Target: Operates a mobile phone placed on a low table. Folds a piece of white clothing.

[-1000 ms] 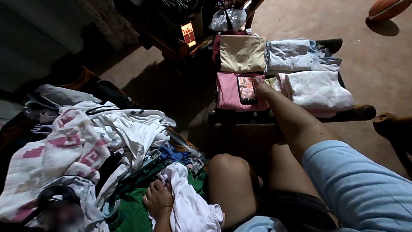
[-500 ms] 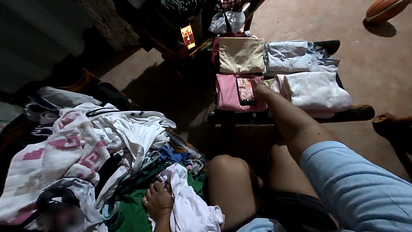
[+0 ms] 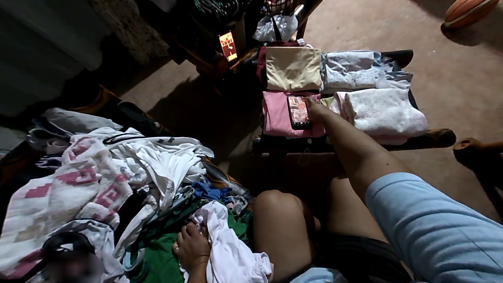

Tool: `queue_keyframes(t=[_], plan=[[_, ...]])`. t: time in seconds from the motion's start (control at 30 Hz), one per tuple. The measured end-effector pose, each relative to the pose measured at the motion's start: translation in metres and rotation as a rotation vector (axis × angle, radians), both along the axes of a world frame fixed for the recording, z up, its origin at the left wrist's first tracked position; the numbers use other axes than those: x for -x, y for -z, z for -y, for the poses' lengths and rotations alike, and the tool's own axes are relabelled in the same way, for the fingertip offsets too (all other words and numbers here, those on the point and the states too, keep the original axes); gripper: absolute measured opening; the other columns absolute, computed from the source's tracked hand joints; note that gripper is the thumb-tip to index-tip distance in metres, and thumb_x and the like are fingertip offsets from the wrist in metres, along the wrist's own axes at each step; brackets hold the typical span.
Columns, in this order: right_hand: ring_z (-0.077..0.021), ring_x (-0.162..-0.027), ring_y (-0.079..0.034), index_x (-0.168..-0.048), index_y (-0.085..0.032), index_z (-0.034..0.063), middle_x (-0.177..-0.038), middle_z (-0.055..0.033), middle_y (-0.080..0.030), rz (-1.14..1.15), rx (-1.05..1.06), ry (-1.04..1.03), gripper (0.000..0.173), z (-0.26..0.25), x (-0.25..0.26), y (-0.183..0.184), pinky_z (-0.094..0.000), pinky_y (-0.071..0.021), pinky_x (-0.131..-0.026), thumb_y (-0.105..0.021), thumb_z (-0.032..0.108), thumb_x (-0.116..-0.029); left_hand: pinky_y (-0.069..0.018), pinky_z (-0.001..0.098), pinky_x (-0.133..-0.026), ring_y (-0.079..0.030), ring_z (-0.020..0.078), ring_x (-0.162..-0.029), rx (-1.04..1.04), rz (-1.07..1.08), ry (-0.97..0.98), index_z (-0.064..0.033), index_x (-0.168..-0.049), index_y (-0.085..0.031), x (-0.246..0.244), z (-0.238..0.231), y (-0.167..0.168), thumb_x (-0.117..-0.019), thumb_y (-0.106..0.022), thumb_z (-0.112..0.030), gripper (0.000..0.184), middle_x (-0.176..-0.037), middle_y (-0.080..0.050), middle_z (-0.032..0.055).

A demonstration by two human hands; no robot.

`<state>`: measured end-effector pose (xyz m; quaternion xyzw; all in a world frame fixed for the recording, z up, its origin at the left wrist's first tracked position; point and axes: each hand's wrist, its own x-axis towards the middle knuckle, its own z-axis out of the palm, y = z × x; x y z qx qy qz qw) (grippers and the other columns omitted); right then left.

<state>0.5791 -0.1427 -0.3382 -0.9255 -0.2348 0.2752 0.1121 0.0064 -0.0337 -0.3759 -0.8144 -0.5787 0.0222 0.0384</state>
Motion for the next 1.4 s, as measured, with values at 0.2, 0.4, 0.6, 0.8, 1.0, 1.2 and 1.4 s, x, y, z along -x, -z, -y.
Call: queue_keyframes(t=[0.2, 0.4, 0.6, 0.8, 1.0, 1.2, 1.4], plan=[[-0.0571, -0.115, -0.059, -0.163, -0.02, 0.03, -0.127, -0.0342, -0.061, 0.011, -0.02, 0.0, 0.088, 0.002, 0.004, -0.001, -0.0763, -0.0449, -0.09, -0.066, 0.007, -0.0918, -0.0416, 0.0634, -0.101, -0.059, 0.0468, -0.122, -0.024, 0.009, 0.03, 0.0062, -0.126, -0.062, 0.002, -0.001, 0.0, -0.0999, -0.059, -0.022, 0.038, -0.127, -0.063, 0.0288], [-0.0572, -0.115, -0.059, -0.163, -0.02, 0.031, -0.126, -0.0339, -0.062, 0.005, -0.033, 0.004, 0.087, 0.002, 0.004, 0.0, -0.0764, -0.0448, -0.09, -0.065, 0.006, -0.0923, -0.0422, 0.062, -0.101, -0.06, 0.046, -0.121, -0.034, 0.007, 0.033, 0.0063, -0.125, -0.062, 0.001, 0.0, 0.0, -0.1005, -0.058, -0.024, 0.039, -0.126, -0.064, 0.0283], [-0.0561, -0.114, -0.06, -0.162, -0.019, 0.0312, -0.124, -0.033, -0.063, 0.012, -0.015, 0.006, 0.089, 0.0, -0.002, 0.005, -0.0761, -0.0452, -0.089, -0.067, 0.007, -0.0908, -0.0412, 0.0621, -0.102, -0.059, 0.045, -0.123, -0.015, -0.007, 0.018, 0.0052, -0.124, -0.062, 0.002, -0.002, 0.003, -0.1006, -0.058, -0.023, 0.037, -0.126, -0.064, 0.0269], [-0.0551, -0.114, -0.061, -0.163, -0.018, 0.0297, -0.124, -0.0321, -0.064, 0.006, -0.011, -0.004, 0.091, 0.001, -0.005, 0.007, -0.0754, -0.0457, -0.089, -0.067, 0.007, -0.0903, -0.0396, 0.0628, -0.104, -0.058, 0.0455, -0.125, 0.001, -0.006, 0.005, 0.0053, -0.127, -0.06, 0.004, -0.002, 0.006, -0.102, -0.055, -0.026, 0.04, -0.13, -0.062, 0.0276], [-0.0554, -0.116, -0.06, -0.163, -0.015, 0.0286, -0.128, -0.0328, -0.062, -0.025, -0.002, 0.01, 0.091, 0.001, -0.002, 0.001, -0.0748, -0.0454, -0.091, -0.064, 0.003, -0.0913, -0.0415, 0.0631, -0.101, -0.059, 0.0462, -0.122, -0.032, 0.02, 0.023, 0.0064, -0.123, -0.062, 0.003, -0.002, 0.004, -0.101, -0.056, -0.026, 0.039, -0.126, -0.064, 0.0282], [-0.0545, -0.114, -0.061, -0.163, -0.016, 0.0294, -0.124, -0.0324, -0.063, -0.011, 0.007, 0.017, 0.091, 0.001, -0.002, 0.002, -0.0743, -0.0465, -0.089, -0.063, 0.003, -0.0904, -0.0411, 0.0636, -0.102, -0.059, 0.0463, -0.122, -0.02, 0.012, 0.021, 0.0065, -0.123, -0.062, 0.003, -0.002, 0.003, -0.101, -0.057, -0.024, 0.038, -0.126, -0.064, 0.0286], [-0.055, -0.115, -0.06, -0.164, -0.013, 0.028, -0.126, -0.0331, -0.062, -0.007, 0.008, -0.004, 0.094, 0.001, -0.008, 0.007, -0.0745, -0.046, -0.09, -0.065, 0.003, -0.09, -0.0424, 0.0635, -0.099, -0.06, 0.0469, -0.119, -0.04, 0.026, 0.031, 0.0071, -0.121, -0.063, 0.002, -0.002, 0.002, -0.1, -0.058, -0.023, 0.037, -0.123, -0.065, 0.0287]])
